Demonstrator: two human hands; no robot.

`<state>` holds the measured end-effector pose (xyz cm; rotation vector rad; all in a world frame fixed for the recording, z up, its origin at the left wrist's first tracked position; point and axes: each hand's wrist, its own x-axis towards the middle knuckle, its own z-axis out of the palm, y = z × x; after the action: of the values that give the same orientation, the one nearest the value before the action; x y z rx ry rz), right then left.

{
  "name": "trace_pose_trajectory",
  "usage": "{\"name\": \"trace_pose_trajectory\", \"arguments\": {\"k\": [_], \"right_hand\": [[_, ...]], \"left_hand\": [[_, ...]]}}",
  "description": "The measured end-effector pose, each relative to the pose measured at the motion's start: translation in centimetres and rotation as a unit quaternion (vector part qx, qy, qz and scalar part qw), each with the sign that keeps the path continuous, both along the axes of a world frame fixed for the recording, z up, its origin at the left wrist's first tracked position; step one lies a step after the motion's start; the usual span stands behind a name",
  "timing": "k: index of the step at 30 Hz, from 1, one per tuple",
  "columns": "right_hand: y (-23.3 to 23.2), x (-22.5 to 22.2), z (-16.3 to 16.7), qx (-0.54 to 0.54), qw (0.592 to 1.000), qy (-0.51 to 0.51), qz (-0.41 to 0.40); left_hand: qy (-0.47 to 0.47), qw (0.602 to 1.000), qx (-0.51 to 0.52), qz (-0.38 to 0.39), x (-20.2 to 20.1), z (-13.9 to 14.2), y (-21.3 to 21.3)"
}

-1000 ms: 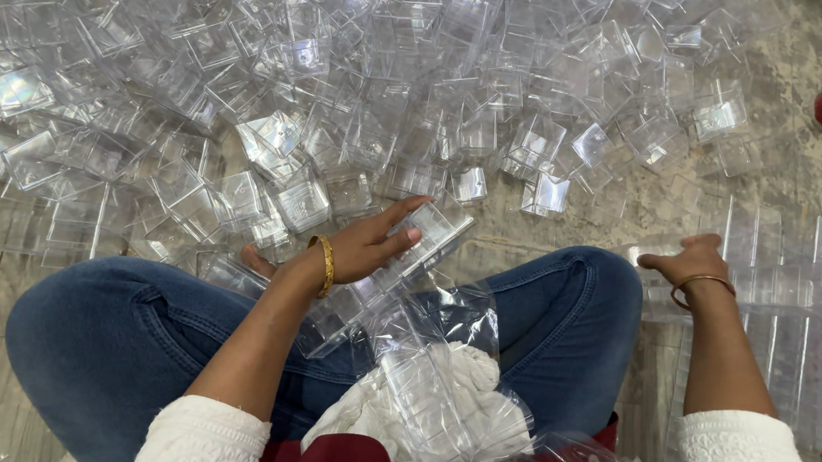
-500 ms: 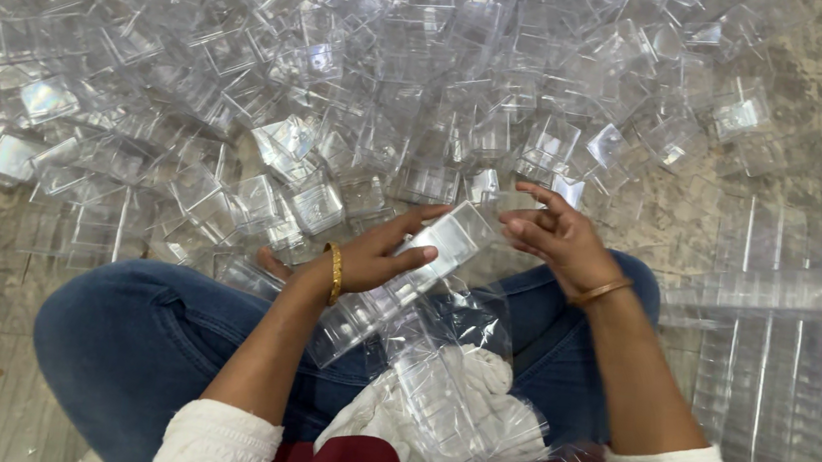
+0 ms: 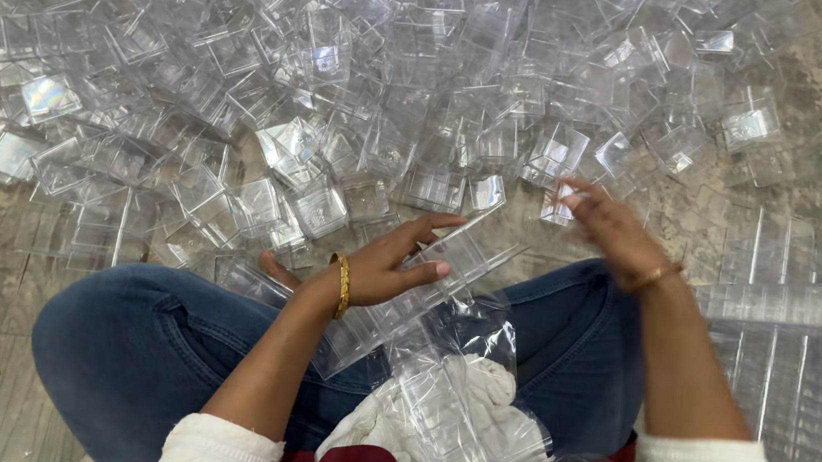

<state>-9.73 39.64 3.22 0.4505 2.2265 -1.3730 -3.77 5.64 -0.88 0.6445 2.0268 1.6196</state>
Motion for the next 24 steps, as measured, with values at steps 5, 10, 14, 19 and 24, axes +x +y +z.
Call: {"name": "trace_pose_trajectory", "arguments": {"k": [5,10,14,19,24], "right_hand": [[6.2,-4.0,-2.9,0.477,0.832,0.258,0.119],[6.1,-3.0,-4.3,0.458,0.873,0.130,0.104],[5.5,-2.2,-3.4,0.430,0.886,0.126,0.121],[5.7,-2.5,-3.3,0.401,0.889,0.140,0.172],[7.6,-1.3,-2.6,0.293,0.934,0.140,0.146]], "left_hand": [[-0.024,1.000,0.000,0.019,0.0,0.0,-0.3],[-0.026,0.999,0.029,0.031,0.0,0.1,-0.7],[-0.055,0.998,0.028,0.025,0.0,0.4,-0.6],[-0.058,0.998,-0.006,0.028,-0.1,0.8,-0.6],[-0.071,0.997,0.025,0.033,-0.1,0.4,-0.6]]}}
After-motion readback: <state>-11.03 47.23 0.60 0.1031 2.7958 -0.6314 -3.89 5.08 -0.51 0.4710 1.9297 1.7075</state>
